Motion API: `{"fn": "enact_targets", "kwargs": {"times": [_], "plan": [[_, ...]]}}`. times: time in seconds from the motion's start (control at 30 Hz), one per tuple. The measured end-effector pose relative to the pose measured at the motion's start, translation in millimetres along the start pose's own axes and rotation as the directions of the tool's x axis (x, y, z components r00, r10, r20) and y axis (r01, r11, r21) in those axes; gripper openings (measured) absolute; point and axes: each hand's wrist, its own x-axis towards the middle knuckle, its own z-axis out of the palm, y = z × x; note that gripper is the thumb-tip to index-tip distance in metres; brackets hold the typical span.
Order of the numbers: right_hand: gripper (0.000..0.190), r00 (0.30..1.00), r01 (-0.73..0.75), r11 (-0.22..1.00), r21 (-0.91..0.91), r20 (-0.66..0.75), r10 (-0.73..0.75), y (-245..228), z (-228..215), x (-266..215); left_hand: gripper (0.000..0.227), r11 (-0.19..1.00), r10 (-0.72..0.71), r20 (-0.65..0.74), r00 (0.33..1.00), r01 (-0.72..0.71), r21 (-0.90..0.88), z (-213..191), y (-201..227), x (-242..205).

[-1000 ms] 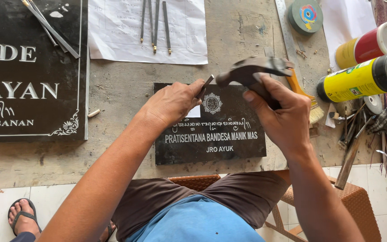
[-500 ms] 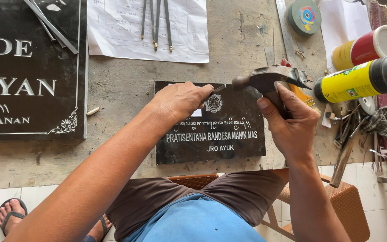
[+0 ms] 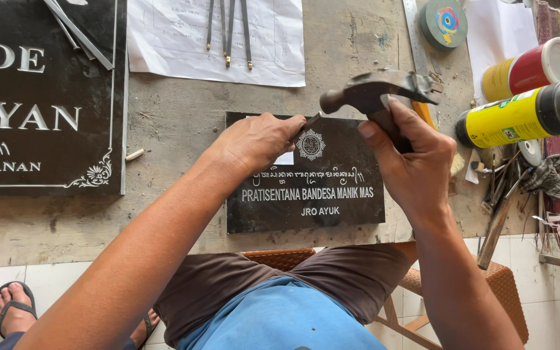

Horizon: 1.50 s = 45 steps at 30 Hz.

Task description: The person uses a hammer and chisel to engrave a design onto a dark plaque. They repeatedly strike the chisel to carve the pattern, occasionally repositioning the chisel to continue the work.

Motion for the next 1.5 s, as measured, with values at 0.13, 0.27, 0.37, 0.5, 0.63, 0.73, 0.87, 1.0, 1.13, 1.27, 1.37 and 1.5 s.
{"fn": "enact_targets", "kwargs": {"times": [0.13,0.27,0.37,0.5,0.63,0.73,0.87,1.0,1.13,1.27,1.37,1.5], "plan": [[0.034,0.997,0.044,0.996,-0.082,0.073,-0.038,-8.0,-1.4,7.5,0.013,0.997,-0.023,-0.038,0.999,0.020,-0.079,-2.1,0.6,-8.8],[0.031,0.998,0.059,0.998,-0.025,0.031,-0.058,-17.2,1.5,13.0,0.013,0.993,-0.021,-0.061,0.998,0.013,-0.115,3.9,-7.4,-7.7],[0.029,0.991,0.096,0.994,-0.051,0.099,-0.091,-31.9,-1.7,22.1,0.016,0.990,-0.018,-0.094,0.995,0.005,-0.141,8.9,-12.7,-5.3],[0.038,0.992,0.063,0.993,-0.104,0.112,-0.051,-27.2,0.2,24.1,0.027,0.984,-0.077,-0.050,0.996,0.068,-0.164,11.4,-12.6,-3.7],[0.046,0.992,-0.019,0.985,-0.174,0.120,0.041,-27.2,-1.6,22.5,0.026,0.980,-0.090,-0.008,0.996,0.087,-0.181,12.5,-14.4,-1.8],[0.044,0.984,0.059,0.990,-0.125,0.173,-0.036,-32.5,-1.8,23.0,0.029,0.993,-0.051,-0.039,0.998,0.046,-0.110,20.1,-16.4,5.5],[0.046,0.990,-0.031,0.983,-0.180,0.133,0.056,-27.0,-6.2,16.4,0.027,0.996,0.007,-0.074,0.997,-0.013,-0.085,28.3,-18.2,9.1],[0.046,0.992,0.001,0.987,-0.161,0.127,0.020,-21.4,-4.6,16.3,0.028,0.998,-0.010,-0.076,0.997,0.005,-0.065,33.2,-21.7,15.0],[0.044,0.996,-0.028,0.984,-0.176,0.077,0.042,-18.8,-2.7,13.6,0.028,0.993,-0.065,0.011,0.998,0.066,-0.095,16.0,-11.9,6.8],[0.044,0.992,0.034,0.990,-0.137,0.128,-0.016,-20.4,-5.7,14.0,0.026,0.993,-0.070,0.033,0.997,0.073,-0.092,27.2,-17.0,14.8],[0.042,0.997,0.048,0.989,-0.142,0.063,-0.039,-16.6,-2.5,10.3,0.029,0.995,0.038,-0.106,0.994,-0.048,-0.088,34.3,-20.9,14.1],[0.042,0.996,0.015,0.994,-0.104,0.091,-0.006,-14.0,-5.4,9.1,0.033,0.976,-0.060,-0.187,0.980,0.018,-0.216,28.6,-13.4,-12.5]]}}
